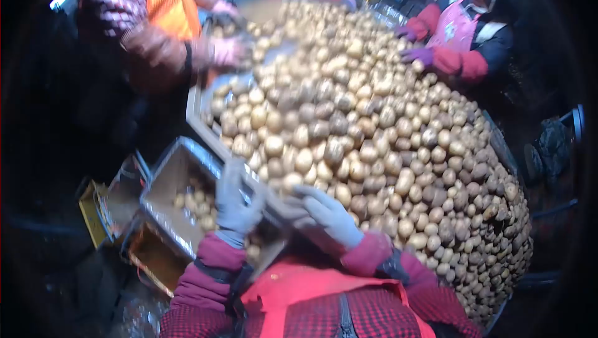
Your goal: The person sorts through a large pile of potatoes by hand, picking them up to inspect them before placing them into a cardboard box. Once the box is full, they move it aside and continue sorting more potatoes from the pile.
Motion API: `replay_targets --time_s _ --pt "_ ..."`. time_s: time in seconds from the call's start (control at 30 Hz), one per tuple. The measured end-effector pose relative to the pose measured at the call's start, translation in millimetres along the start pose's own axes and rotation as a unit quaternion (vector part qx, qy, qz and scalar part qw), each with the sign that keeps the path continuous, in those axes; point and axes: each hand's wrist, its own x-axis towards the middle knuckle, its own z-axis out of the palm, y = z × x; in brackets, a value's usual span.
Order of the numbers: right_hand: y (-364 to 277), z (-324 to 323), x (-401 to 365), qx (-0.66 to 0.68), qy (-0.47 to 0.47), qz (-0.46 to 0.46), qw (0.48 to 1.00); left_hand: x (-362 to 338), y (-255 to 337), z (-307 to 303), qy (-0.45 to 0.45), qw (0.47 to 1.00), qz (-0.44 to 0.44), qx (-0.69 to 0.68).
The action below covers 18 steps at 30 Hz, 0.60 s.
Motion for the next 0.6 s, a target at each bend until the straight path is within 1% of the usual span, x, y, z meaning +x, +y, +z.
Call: replay_targets --time_s 0.03,0.1,0.17,0.2,0.23,0.3,0.33,0.37,0.43,0.47,0.5,0.57,0.6 --pt "-9.2 -13.6 -7.1 -0.002 0.028 -0.022 0.999 20.4 9.9 7.8 -0.068 0.997 0.03 0.03" --pt "-30.4 -30.9 -19.7 -0.062 0.079 -0.072 0.992 59.8 28.5 39.9 -0.104 0.988 0.083 0.083" --pt "-29.4 -55.2 -26.2 -0.021 0.108 -0.108 0.988 96.6 44.5 66.7 -0.133 0.982 0.072 0.115" --pt "-23.5 -73.1 -26.6 0.025 0.082 -0.125 0.988 115.0 45.3 80.7 -0.132 0.981 0.081 0.116" --pt "-20.9 -87.2 -24.1 0.075 0.056 -0.138 0.986 132.8 47.4 92.6 -0.158 0.976 0.054 0.137" --pt "-36.8 -75.3 -34.9 0.034 0.144 -0.135 0.98 152.7 53.4 97.3 -0.212 0.96 0.055 0.172" --pt "-38.4 -82.1 -33.7 0.068 0.13 -0.125 0.981 158.7 50.4 99.2 -0.253 0.945 0.056 0.201" --pt "-37.6 -89.9 -34.3 0.102 0.115 -0.108 0.982 157.9 48.3 105.5 -0.233 0.947 0.071 0.211" --pt "-38.7 -95.6 -30.9 0.14 0.074 -0.112 0.981 150.7 38.1 115.6 -0.2 0.946 0.093 0.238" --pt "-47.9 -82.5 -32.2 -0.004 0.141 -0.108 0.984 150.7 33.8 119.4 -0.197 0.948 0.091 0.232" --pt "-39.9 -92.7 -29.4 -0.051 0.085 -0.18 0.979 153.1 33.8 122.1 -0.174 0.95 0.102 0.237" --pt "-47.2 -95.9 -21.7 0.101 0.086 -0.115 0.985 166.9 46.4 130.2 -0.162 0.942 0.073 0.285" --pt "-47.8 -97.5 -23.2 0.12 0.083 -0.116 0.983 182.1 43.5 137.3 -0.148 0.944 0.067 0.288"
